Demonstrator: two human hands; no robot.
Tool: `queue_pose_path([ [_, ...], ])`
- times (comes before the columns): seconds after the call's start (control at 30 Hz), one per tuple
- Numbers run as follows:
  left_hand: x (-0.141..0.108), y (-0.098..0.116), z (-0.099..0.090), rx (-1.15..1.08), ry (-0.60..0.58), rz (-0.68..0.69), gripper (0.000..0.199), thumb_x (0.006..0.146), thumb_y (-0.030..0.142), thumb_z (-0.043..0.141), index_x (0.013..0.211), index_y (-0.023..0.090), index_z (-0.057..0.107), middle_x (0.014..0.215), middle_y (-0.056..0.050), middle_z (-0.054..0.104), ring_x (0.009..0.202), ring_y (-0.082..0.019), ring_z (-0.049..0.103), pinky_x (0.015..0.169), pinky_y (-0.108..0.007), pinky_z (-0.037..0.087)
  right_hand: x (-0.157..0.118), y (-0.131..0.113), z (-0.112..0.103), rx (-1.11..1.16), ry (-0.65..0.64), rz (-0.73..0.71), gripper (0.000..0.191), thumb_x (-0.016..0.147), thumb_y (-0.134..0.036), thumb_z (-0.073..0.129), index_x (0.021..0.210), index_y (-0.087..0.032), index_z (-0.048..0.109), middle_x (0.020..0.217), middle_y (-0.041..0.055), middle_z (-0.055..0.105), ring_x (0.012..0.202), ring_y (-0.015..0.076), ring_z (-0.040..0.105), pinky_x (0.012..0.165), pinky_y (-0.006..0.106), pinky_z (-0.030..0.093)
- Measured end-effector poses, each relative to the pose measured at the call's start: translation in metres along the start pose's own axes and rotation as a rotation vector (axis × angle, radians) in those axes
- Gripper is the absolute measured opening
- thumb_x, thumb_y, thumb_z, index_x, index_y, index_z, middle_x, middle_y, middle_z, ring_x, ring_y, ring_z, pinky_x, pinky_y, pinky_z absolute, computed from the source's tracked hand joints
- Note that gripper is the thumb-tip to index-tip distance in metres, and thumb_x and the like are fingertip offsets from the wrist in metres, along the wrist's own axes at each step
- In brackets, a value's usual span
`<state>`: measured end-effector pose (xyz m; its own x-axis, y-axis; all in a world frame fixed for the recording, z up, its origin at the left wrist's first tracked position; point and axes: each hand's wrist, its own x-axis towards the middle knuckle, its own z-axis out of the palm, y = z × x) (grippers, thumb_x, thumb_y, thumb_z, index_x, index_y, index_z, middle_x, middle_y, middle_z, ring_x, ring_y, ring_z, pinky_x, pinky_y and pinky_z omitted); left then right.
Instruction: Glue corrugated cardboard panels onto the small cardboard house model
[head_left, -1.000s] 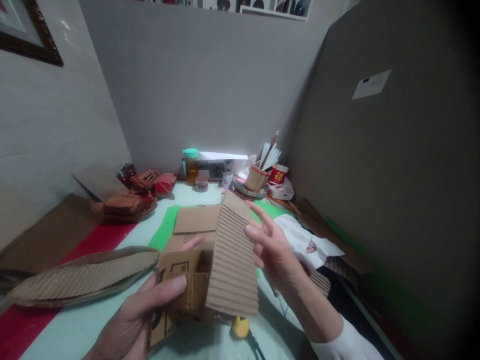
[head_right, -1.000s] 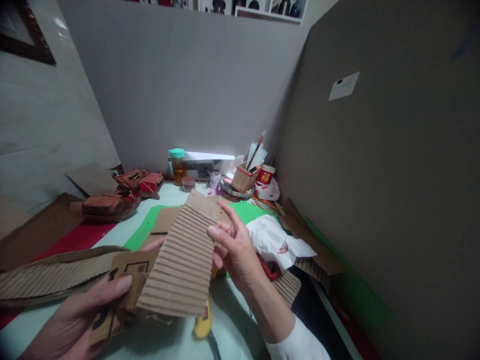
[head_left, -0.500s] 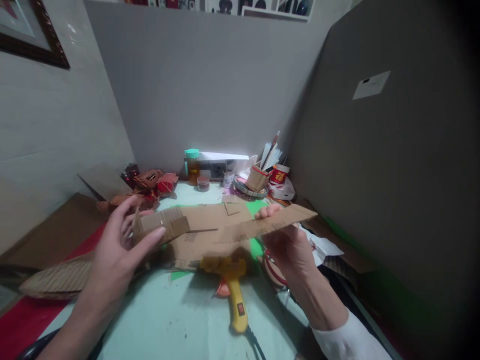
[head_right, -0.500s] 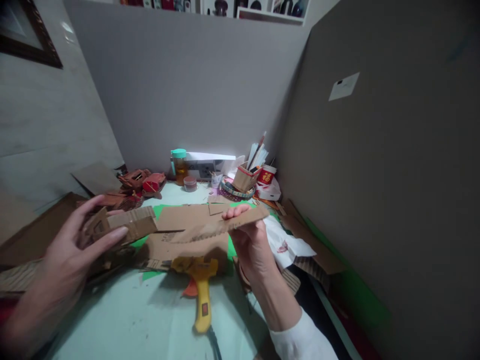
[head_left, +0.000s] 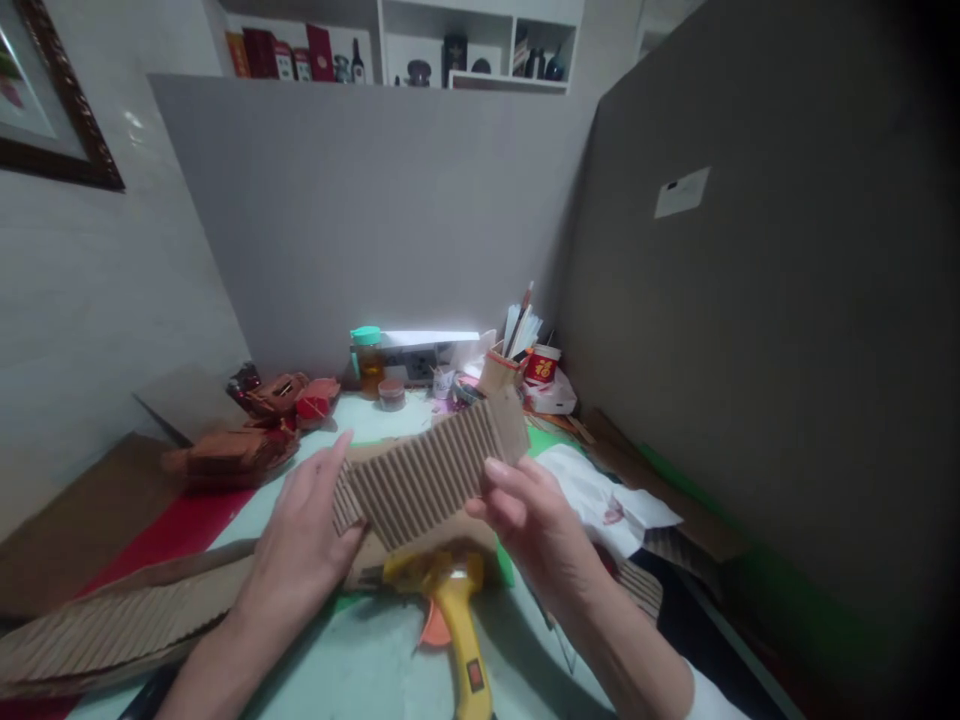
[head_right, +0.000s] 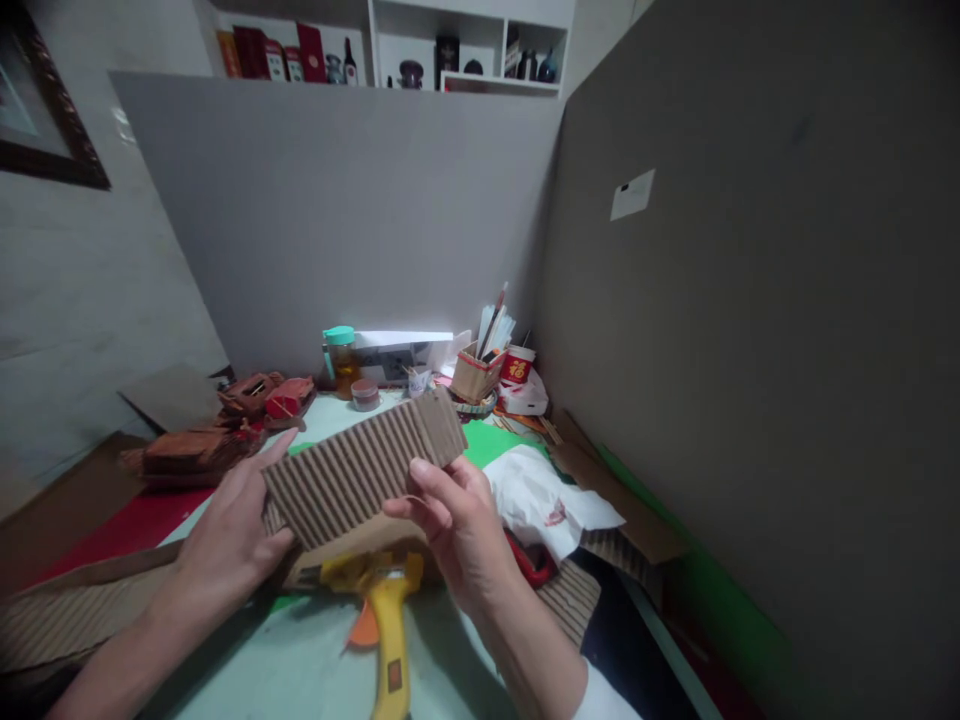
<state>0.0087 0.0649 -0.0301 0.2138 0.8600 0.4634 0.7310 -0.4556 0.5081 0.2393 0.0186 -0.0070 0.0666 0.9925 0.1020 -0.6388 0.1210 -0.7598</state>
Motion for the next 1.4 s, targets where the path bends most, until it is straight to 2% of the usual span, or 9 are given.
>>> queue_pose_path([
  [0.1, -0.002, -0.007, 0.002, 0.046, -0.032, 0.05, 0.082, 0.081, 0.017, 0.056, 0.156, 0.006, 0.029, 0.155, -0.026, 0.039, 0.147, -0.042, 0.03, 0.122, -0.058, 0.022, -0.001, 0.001, 0.002, -0.001, 0.02, 0.01, 0.028, 0.07, -0.028, 0.09, 0.088, -0.014, 0.074, 0.094, 0.005, 0.071, 0.075, 0.0127, 0.064, 0.053, 0.016, 0.058],
  [0.3, -0.006, -0.021, 0.005, 0.154, -0.032, 0.184, 0.077, 0.082, 0.021, 0.056, 0.155, 0.013, 0.033, 0.156, -0.022, 0.042, 0.15, -0.04, 0.029, 0.121, -0.064, 0.028, 0.001, 0.0, 0.003, -0.036, 0.029, 0.04, 0.035, 0.07, -0.03, 0.09, 0.096, -0.012, 0.073, 0.093, 0.0037, 0.069, 0.071, 0.0117, 0.064, 0.051, 0.016, 0.058],
  [0.63, -0.02, -0.01, -0.016, 0.227, 0.015, 0.278, 0.076, 0.091, 0.057, 0.058, 0.155, 0.036, 0.024, 0.162, -0.017, 0.036, 0.148, -0.042, 0.037, 0.106, -0.073, 0.043, -0.001, 0.001, 0.004, -0.078, -0.051, -0.05, 0.03, 0.072, -0.028, 0.087, 0.093, -0.015, 0.069, 0.096, 0.0024, 0.068, 0.084, 0.0151, 0.065, 0.07, 0.025, 0.062],
  [0.83, -0.026, 0.002, -0.032, -0.087, 0.084, 0.077, 0.045, 0.091, 0.057, 0.059, 0.135, 0.056, 0.05, 0.153, 0.006, 0.052, 0.143, -0.032, 0.045, 0.118, -0.065, 0.032, -0.001, 0.002, 0.003, -0.123, -0.134, -0.072, 0.03, 0.077, -0.033, 0.084, 0.095, -0.013, 0.069, 0.085, 0.0018, 0.065, 0.071, 0.0122, 0.063, 0.059, 0.021, 0.058],
  [0.93, -0.032, 0.018, -0.038, -0.307, 0.057, -0.051, 0.034, 0.092, 0.056, 0.058, 0.126, 0.058, 0.058, 0.145, 0.014, 0.057, 0.141, -0.023, 0.044, 0.122, -0.041, 0.029, 0.0, 0.006, 0.003, -0.153, -0.181, -0.058, 0.031, 0.078, -0.035, 0.083, 0.093, -0.013, 0.068, 0.083, 0.0014, 0.063, 0.069, 0.0127, 0.063, 0.054, 0.021, 0.057],
  [1.0, -0.035, 0.031, -0.039, -0.437, 0.047, -0.117, 0.028, 0.091, 0.054, 0.062, 0.118, 0.056, 0.064, 0.134, 0.017, 0.063, 0.134, -0.017, 0.049, 0.114, -0.022, 0.033, -0.001, 0.009, 0.004, -0.176, -0.22, -0.042, 0.03, 0.08, -0.038, 0.082, 0.09, -0.013, 0.068, 0.081, 0.0015, 0.063, 0.067, 0.0132, 0.064, 0.053, 0.021, 0.057],
  [1.07, -0.037, 0.045, -0.04, -0.58, 0.04, -0.199, 0.024, 0.084, 0.054, 0.072, 0.108, 0.052, 0.072, 0.118, 0.014, 0.071, 0.117, -0.014, 0.059, 0.098, -0.014, 0.043, -0.004, 0.013, 0.005, -0.201, -0.265, -0.026, 0.03, 0.083, -0.04, 0.079, 0.09, -0.012, 0.069, 0.08, 0.0019, 0.065, 0.064, 0.0128, 0.066, 0.054, 0.022, 0.057],
  [1.2, -0.036, 0.059, -0.042, -0.812, -0.044, -0.336, 0.023, 0.076, 0.053, 0.08, 0.093, 0.038, 0.08, 0.094, 0.006, 0.076, 0.087, -0.014, 0.068, 0.077, -0.013, 0.053, -0.013, 0.014, 0.01, -0.26, -0.351, 0.014, 0.028, 0.088, -0.04, 0.075, 0.088, -0.013, 0.07, 0.075, 0.0028, 0.069, 0.056, 0.0117, 0.068, 0.052, 0.02, 0.054],
  [1.4, -0.034, 0.048, -0.051, -0.999, -0.267, -0.425, 0.02, 0.082, 0.046, 0.078, 0.097, 0.034, 0.078, 0.095, 0.005, 0.076, 0.082, -0.015, 0.067, 0.071, -0.017, 0.056, -0.015, 0.006, 0.008, -0.306, -0.323, -0.019, 0.03, 0.093, -0.041, 0.071, 0.081, -0.016, 0.063, 0.063, -0.0014, 0.066, 0.049, 0.007, 0.06, 0.045, 0.013, 0.046],
])
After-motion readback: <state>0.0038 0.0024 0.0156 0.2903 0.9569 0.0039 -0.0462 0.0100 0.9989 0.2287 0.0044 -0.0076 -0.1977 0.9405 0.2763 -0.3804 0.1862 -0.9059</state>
